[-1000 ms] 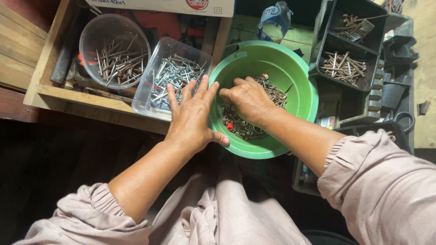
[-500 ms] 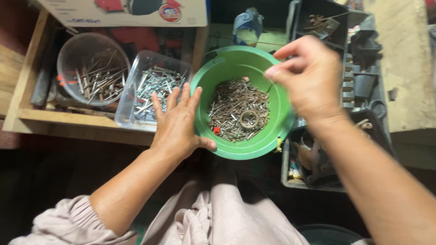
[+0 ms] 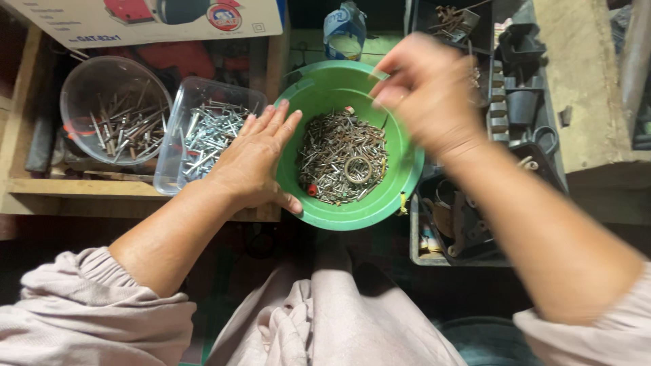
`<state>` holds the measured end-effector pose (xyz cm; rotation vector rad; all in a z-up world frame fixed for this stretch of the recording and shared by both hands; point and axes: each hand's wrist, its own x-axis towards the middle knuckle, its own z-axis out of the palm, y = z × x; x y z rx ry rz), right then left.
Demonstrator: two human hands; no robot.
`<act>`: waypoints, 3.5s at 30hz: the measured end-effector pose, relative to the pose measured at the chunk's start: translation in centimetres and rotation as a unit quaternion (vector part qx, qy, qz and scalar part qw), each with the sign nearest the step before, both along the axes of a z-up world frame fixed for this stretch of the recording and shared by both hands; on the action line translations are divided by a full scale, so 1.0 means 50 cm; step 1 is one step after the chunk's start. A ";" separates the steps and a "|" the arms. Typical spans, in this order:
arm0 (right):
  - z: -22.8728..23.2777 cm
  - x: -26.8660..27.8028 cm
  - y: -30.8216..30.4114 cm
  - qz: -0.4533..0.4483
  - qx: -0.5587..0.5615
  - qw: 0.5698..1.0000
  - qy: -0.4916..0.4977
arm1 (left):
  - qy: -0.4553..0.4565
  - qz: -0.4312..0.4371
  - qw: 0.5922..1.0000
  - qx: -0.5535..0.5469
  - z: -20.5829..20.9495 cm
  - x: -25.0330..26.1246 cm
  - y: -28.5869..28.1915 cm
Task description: The person sorts fasteners and loose hardware items by hand, picking small items out of a green bowl and placing them into sorting containers, clear plastic boxes, and sorting trays.
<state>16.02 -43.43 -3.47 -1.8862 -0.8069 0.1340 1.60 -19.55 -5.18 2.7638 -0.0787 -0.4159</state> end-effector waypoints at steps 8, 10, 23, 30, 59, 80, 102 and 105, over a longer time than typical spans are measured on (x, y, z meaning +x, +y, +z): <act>-0.180 -0.065 0.092 0.067 -0.238 0.960 -0.130 | -0.001 0.018 1.000 -0.011 -0.003 -0.006 0.003; -0.198 -0.066 0.090 0.062 -0.259 0.950 -0.162 | 0.007 0.019 1.000 -0.006 0.000 -0.005 0.003; -0.046 -0.094 0.046 -0.139 -0.186 0.961 0.152 | 0.018 0.018 1.000 0.011 0.006 0.002 -0.003; 0.039 -0.034 -0.067 -0.179 -0.018 0.967 0.177 | 0.030 0.027 0.999 0.018 0.010 0.005 -0.010; 0.024 0.023 -0.076 -0.202 -0.147 0.963 -0.099 | 0.032 0.038 0.999 0.008 0.005 0.002 -0.005; -0.156 -0.089 0.083 0.106 -0.230 0.958 -0.136 | 0.008 0.041 0.999 -0.004 0.000 -0.002 -0.004; 0.073 -0.080 -0.010 -0.161 -0.038 0.879 0.447 | 0.026 0.041 0.999 0.004 0.011 0.003 -0.008; 0.089 -0.042 -0.057 -0.199 0.012 0.895 0.400 | 0.028 0.041 0.999 0.006 0.009 0.003 -0.008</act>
